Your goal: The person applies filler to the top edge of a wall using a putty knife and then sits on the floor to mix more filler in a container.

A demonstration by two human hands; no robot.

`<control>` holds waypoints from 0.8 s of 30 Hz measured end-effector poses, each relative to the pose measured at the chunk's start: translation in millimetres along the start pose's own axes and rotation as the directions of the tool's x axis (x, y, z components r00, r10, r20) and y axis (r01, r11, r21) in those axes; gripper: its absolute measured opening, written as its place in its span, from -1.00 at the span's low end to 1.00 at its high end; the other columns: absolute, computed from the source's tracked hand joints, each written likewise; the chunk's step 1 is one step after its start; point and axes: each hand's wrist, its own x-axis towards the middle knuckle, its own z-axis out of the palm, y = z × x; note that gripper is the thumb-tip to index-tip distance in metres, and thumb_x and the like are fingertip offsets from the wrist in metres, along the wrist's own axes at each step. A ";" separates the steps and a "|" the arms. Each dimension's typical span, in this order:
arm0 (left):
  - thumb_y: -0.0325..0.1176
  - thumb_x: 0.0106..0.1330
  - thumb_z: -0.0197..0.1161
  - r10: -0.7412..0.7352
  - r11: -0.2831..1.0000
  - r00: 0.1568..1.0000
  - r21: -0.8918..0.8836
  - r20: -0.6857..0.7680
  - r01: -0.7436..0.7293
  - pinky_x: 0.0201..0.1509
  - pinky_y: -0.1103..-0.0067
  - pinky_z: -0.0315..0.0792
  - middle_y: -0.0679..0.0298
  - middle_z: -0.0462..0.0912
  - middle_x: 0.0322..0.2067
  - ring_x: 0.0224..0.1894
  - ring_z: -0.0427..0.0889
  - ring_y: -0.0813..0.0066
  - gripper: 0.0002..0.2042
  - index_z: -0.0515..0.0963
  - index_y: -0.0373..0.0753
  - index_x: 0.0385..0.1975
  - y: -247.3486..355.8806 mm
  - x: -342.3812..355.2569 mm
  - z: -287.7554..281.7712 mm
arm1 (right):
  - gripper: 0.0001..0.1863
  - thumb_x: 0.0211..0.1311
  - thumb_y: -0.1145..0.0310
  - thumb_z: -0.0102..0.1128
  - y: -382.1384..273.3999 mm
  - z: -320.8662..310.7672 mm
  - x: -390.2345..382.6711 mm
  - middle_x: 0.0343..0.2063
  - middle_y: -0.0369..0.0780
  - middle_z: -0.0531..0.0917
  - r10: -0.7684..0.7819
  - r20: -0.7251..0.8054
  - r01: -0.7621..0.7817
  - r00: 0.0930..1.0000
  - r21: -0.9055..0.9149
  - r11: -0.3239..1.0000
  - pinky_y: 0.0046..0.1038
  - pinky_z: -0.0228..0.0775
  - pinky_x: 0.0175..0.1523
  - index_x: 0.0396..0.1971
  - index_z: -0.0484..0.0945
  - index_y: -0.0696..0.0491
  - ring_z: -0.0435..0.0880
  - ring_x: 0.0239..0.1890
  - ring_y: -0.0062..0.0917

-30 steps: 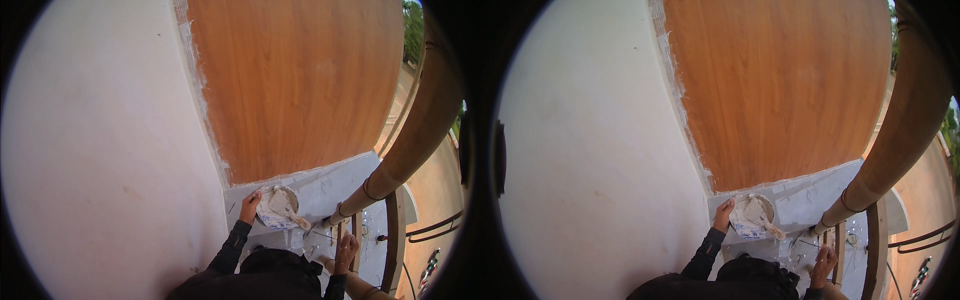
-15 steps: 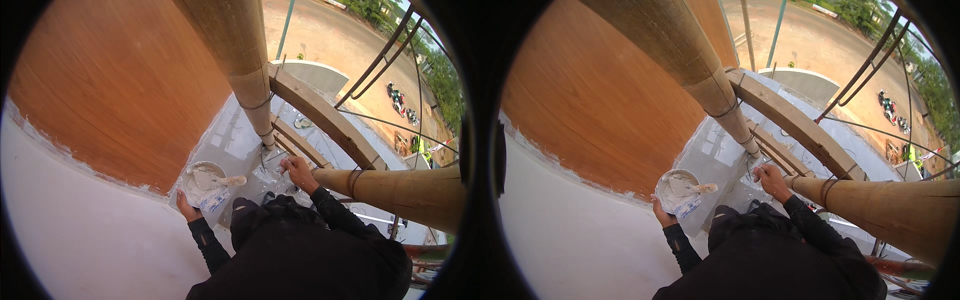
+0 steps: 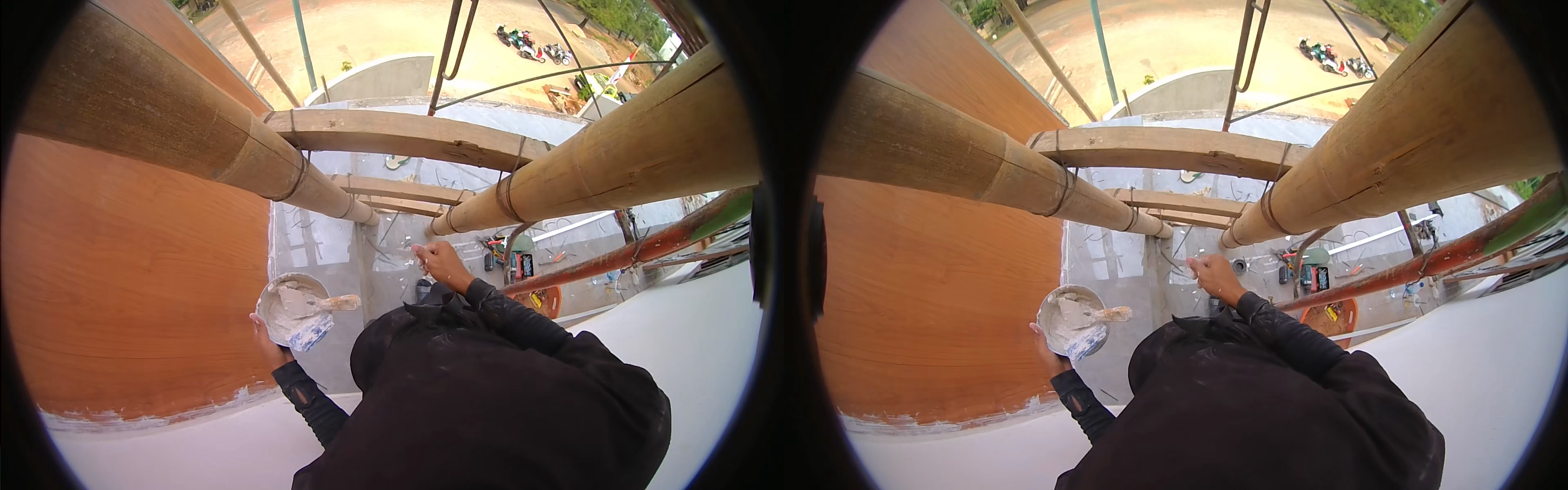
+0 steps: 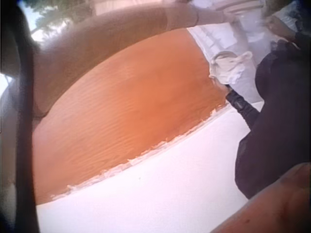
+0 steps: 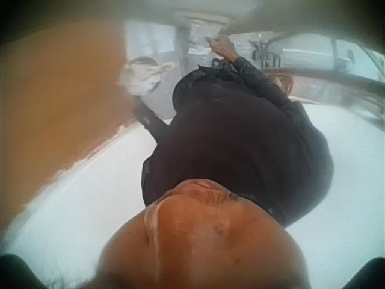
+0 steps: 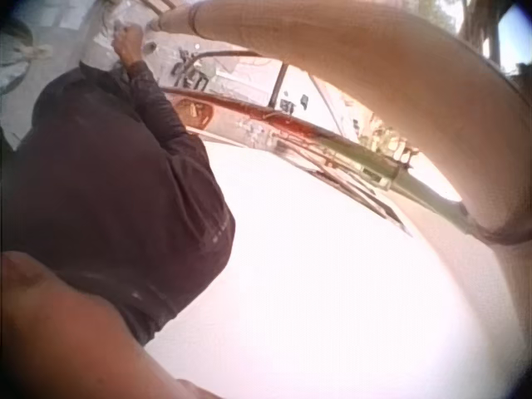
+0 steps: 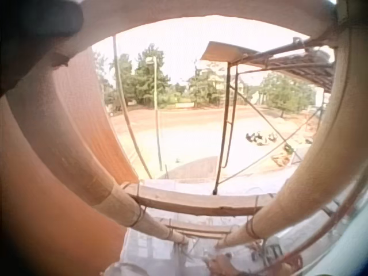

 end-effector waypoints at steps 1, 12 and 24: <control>0.02 0.48 -0.06 -0.021 1.000 0.998 0.007 0.062 0.020 0.21 0.37 0.40 0.02 0.47 0.11 0.13 0.49 0.26 -0.44 0.33 -0.42 0.17 6.2 8.7 3.3 | -0.53 0.33 0.10 0.07 5.6 -1.1 -4.2 -0.73 -0.24 0.54 0.002 -0.033 -0.001 0.999 0.038 0.999 -0.47 0.35 -0.46 -0.60 0.55 0.22 0.54 -0.63 -0.59; 0.08 0.50 -0.22 -0.277 0.956 0.872 0.204 0.403 0.210 0.36 0.29 0.26 -0.01 0.33 0.25 0.27 0.35 0.18 -0.37 0.23 -0.41 0.26 20.4 53.4 39.5 | -0.68 0.22 0.29 0.16 22.8 -17.0 -88.6 -0.66 -0.18 0.63 0.160 -0.302 -0.097 0.940 0.214 0.972 -0.51 0.48 -0.39 -0.52 0.62 0.28 0.64 -0.57 -0.55; 0.09 0.49 -0.19 -0.317 0.943 0.827 0.248 0.464 0.223 0.36 0.29 0.26 0.01 0.37 0.23 0.25 0.38 0.20 -0.38 0.24 -0.40 0.25 2.8 16.6 59.2 | -0.75 0.17 0.36 0.14 34.6 -14.4 -110.7 -0.63 -0.13 0.64 0.203 -0.413 -0.024 0.888 0.398 0.917 -0.47 0.47 -0.42 -0.37 0.62 0.28 0.66 -0.58 -0.49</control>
